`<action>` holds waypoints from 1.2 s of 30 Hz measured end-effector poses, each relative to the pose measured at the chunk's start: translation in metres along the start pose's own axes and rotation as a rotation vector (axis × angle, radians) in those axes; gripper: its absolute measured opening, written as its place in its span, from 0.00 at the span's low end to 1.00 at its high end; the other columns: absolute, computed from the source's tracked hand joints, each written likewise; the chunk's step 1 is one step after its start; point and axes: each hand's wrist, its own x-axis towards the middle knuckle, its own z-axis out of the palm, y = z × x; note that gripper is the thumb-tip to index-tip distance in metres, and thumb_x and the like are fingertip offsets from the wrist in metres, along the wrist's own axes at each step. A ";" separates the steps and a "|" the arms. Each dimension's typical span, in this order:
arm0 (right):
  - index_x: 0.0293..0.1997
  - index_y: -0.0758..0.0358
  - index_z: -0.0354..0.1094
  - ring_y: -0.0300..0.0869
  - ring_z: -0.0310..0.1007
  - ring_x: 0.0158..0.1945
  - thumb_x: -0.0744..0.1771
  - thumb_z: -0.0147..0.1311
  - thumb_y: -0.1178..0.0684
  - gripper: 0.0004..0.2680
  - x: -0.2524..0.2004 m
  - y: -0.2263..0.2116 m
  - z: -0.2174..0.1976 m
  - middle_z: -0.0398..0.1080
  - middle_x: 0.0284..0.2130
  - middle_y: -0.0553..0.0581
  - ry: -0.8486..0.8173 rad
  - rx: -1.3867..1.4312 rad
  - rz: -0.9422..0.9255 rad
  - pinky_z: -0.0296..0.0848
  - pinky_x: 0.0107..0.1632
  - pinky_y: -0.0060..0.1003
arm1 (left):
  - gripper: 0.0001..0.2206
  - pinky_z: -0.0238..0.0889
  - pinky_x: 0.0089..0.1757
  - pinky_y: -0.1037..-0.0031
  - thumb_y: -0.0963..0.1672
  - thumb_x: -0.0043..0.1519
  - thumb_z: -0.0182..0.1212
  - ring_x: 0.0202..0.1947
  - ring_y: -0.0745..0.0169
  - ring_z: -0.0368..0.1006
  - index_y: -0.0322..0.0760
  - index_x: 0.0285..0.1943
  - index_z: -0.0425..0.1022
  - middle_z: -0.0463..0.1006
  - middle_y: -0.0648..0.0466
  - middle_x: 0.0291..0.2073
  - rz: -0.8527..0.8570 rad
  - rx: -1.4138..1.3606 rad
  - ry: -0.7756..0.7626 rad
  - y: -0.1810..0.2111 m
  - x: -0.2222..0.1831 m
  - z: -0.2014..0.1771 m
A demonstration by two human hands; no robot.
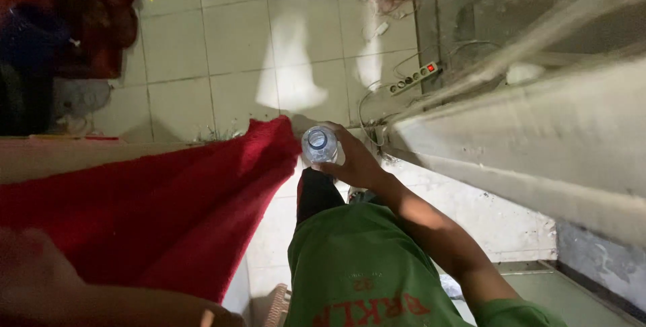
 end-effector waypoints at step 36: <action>0.69 0.67 0.55 0.51 0.70 0.64 0.60 0.72 0.50 0.32 0.357 -0.035 0.029 0.67 0.60 0.64 0.203 -0.138 0.068 0.69 0.64 0.41 | 0.14 0.64 0.58 0.65 0.38 0.65 0.54 0.59 0.56 0.72 0.30 0.60 0.71 0.76 0.47 0.57 -0.302 0.027 -0.837 -0.101 0.114 0.349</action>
